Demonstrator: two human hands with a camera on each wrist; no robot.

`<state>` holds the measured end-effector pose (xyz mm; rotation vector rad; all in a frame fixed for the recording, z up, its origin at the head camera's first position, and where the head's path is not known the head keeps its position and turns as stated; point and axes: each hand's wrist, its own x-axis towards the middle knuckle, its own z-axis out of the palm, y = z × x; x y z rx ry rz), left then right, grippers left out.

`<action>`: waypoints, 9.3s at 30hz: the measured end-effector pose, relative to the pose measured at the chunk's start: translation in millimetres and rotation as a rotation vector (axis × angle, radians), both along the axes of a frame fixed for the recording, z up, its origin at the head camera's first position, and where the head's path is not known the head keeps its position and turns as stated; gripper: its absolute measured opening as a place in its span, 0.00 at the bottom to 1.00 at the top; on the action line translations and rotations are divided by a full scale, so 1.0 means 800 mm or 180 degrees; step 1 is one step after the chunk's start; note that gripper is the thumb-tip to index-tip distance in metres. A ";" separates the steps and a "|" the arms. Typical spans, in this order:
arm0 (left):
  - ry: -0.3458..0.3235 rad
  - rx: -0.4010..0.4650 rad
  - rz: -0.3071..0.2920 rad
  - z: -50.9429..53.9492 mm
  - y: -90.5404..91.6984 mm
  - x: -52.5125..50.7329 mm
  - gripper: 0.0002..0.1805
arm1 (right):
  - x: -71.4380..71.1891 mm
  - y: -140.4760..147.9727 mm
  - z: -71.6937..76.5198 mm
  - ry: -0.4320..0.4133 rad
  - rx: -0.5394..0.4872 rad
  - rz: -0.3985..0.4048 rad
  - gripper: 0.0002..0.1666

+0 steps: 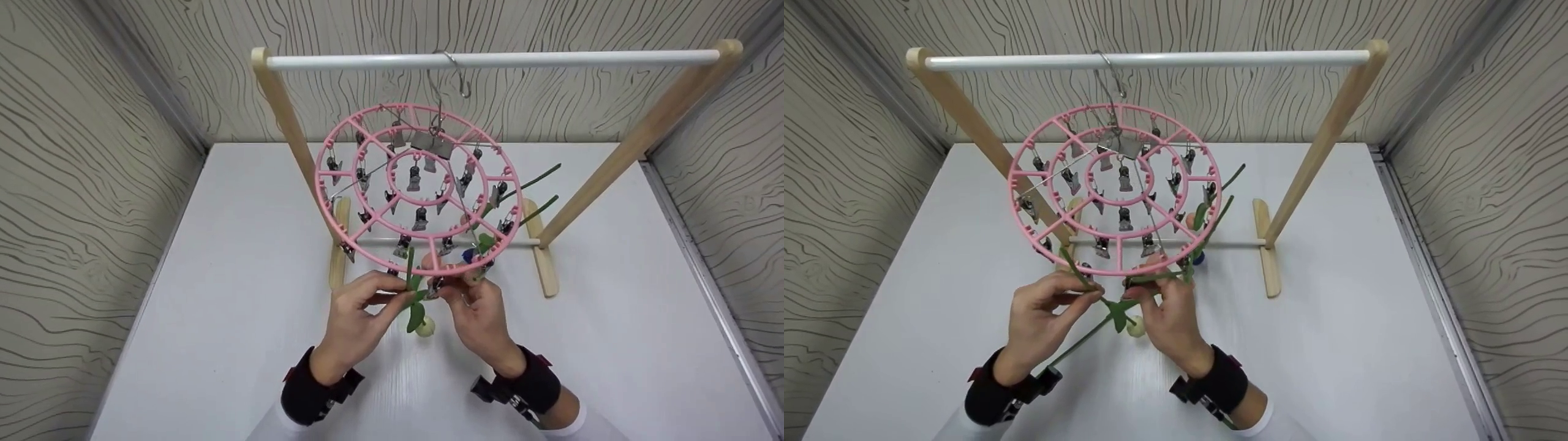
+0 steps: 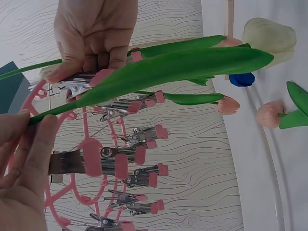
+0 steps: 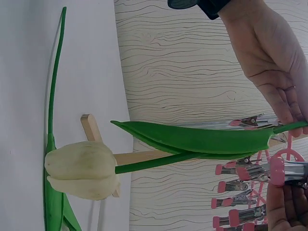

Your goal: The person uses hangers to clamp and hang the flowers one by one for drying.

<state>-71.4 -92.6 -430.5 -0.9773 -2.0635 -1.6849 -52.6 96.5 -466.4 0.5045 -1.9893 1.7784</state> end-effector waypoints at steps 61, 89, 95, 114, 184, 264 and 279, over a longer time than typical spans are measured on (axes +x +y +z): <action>-0.0156 -0.0495 0.0233 -0.046 -0.011 0.010 0.09 | -0.008 0.039 -0.011 0.0767 0.0204 -0.0373 0.21; -0.1418 -0.2819 0.0974 -0.163 -0.042 -0.002 0.10 | -0.023 0.092 -0.019 0.0438 0.0022 -0.0560 0.20; -0.1608 -0.2768 0.0835 -0.166 -0.047 -0.007 0.05 | -0.026 0.093 -0.021 0.0446 -0.0128 -0.0543 0.19; -0.1080 -0.2876 0.0987 -0.126 -0.060 -0.009 0.05 | -0.023 0.097 -0.027 0.0468 -0.0244 -0.0468 0.19; -0.0905 0.0404 0.0303 -0.047 -0.036 0.013 0.15 | 0.037 0.002 -0.079 -0.0607 0.0361 0.0063 0.14; -0.0641 0.0724 0.0435 -0.031 -0.041 0.014 0.09 | -0.044 0.077 0.029 0.2710 0.2324 -0.1816 0.08; -0.0565 0.0755 0.0378 -0.031 -0.037 0.011 0.09 | -0.064 0.115 0.025 0.2615 0.2211 -0.1842 0.08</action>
